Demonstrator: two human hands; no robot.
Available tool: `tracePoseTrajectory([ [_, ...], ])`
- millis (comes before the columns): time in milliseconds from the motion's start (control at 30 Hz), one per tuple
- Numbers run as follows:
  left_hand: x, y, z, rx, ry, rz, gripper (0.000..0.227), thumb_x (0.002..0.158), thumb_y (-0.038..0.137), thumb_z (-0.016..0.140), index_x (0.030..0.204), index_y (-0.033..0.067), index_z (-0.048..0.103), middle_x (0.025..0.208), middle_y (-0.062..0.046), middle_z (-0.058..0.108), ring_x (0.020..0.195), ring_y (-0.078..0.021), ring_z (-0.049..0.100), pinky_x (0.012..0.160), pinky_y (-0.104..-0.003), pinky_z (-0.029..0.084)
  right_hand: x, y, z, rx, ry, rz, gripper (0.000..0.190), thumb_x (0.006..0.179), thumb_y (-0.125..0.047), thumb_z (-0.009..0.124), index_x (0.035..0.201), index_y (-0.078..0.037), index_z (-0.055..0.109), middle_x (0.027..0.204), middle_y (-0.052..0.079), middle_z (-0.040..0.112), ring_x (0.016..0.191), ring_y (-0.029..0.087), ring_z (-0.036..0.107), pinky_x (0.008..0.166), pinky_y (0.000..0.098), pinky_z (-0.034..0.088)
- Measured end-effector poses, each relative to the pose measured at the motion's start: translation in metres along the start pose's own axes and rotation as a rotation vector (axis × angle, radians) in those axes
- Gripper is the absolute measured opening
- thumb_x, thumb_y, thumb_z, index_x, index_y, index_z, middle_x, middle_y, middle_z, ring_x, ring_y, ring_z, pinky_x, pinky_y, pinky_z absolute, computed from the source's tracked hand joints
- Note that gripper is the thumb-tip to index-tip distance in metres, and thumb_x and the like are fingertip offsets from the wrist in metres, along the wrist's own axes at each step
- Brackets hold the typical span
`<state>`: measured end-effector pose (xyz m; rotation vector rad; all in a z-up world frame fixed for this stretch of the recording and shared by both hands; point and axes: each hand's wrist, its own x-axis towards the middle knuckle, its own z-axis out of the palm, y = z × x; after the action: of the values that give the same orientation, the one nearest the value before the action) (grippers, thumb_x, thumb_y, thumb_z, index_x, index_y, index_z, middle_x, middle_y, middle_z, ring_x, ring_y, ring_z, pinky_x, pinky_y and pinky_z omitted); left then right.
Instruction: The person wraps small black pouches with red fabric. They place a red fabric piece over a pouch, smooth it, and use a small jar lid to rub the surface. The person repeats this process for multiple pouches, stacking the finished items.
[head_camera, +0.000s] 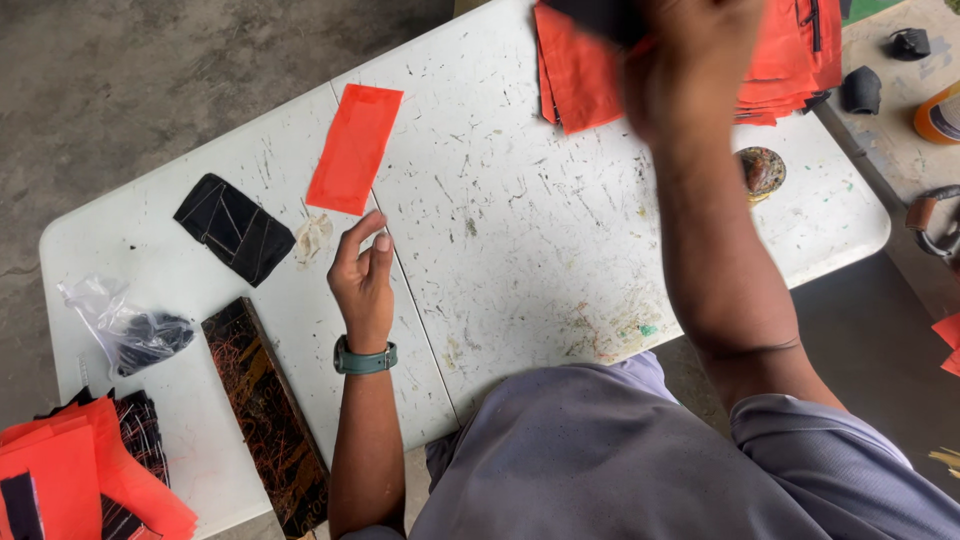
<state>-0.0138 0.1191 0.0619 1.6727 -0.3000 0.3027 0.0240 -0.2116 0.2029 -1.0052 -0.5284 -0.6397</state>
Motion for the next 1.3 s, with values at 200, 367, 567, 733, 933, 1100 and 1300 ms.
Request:
tracePoseTrajectory([
  [200,0.022,0.027,0.065,-0.922,-0.111,-0.025,0.051,0.099,0.019,0.069,0.146,0.009,0.051,0.144,-0.007,0.058,0.132,-0.0162,0.057,0.113,-0.037,0.052,-0.096,0.048,0.038,-0.068,-0.157,0.385,0.05,0.105,-0.012,0.076,0.148,-0.001,0.053,0.135,0.01,0.068,0.126,0.018,0.063,0.113,0.0356,0.053],
  [367,0.042,0.026,0.056,-0.829,0.038,0.06,0.033,0.11,-0.001,0.068,0.141,-0.0009,0.058,0.135,-0.014,0.063,0.122,-0.0216,0.064,0.113,-0.04,0.052,-0.081,0.084,-0.044,-1.225,-0.578,0.474,0.104,0.071,-0.02,0.089,0.158,-0.018,0.032,0.151,0.017,0.042,0.131,0.038,0.045,0.109,0.0516,0.039],
  [567,0.03,0.022,0.047,-0.761,0.064,-0.015,0.038,0.1,-0.001,0.065,0.138,0.0019,0.058,0.136,-0.012,0.064,0.124,-0.0206,0.065,0.113,-0.039,0.054,-0.016,0.14,-0.154,-2.112,-0.868,0.158,0.049,0.084,-0.011,0.063,0.132,-0.024,0.065,0.138,0.004,0.061,0.14,0.034,0.044,0.108,0.0699,0.019],
  [733,0.02,0.008,0.032,-0.639,0.064,-0.032,0.035,0.103,-0.004,0.064,0.137,-0.0017,0.06,0.137,-0.013,0.064,0.124,-0.021,0.064,0.114,-0.04,0.054,0.005,0.133,-0.199,-1.595,-0.561,0.208,0.018,0.104,-0.012,0.061,0.12,-0.009,0.07,0.11,0.014,0.073,0.104,0.034,0.07,0.101,0.0621,0.045],
  [933,0.013,-0.008,0.016,-0.644,0.051,-0.088,0.038,0.1,-0.003,0.064,0.138,0.0027,0.059,0.137,-0.012,0.063,0.123,-0.0201,0.065,0.111,-0.038,0.055,0.021,0.076,-0.192,-0.218,-0.066,0.573,0.017,0.118,-0.009,0.059,0.119,0.006,0.065,0.101,0.014,0.074,0.091,0.032,0.076,0.082,0.0423,0.068],
  [1100,0.005,-0.015,0.006,-0.626,0.089,-0.128,0.038,0.099,-0.002,0.066,0.135,0.0045,0.06,0.136,-0.012,0.064,0.123,-0.0209,0.065,0.112,-0.039,0.055,0.017,0.049,-0.154,0.094,-0.187,0.571,0.022,0.118,-0.012,0.059,0.121,0.009,0.065,0.098,0.022,0.072,0.091,0.032,0.076,0.082,0.0442,0.064],
  [1300,0.003,-0.011,-0.006,-0.547,-0.079,-0.103,0.036,0.103,0.009,0.068,0.138,0.0036,0.06,0.135,-0.009,0.064,0.123,-0.0193,0.063,0.113,-0.038,0.054,0.02,0.035,-0.126,0.06,-0.186,0.626,0.026,0.115,-0.012,0.058,0.134,0.006,0.065,0.118,0.02,0.074,0.102,0.03,0.076,0.088,0.0449,0.067],
])
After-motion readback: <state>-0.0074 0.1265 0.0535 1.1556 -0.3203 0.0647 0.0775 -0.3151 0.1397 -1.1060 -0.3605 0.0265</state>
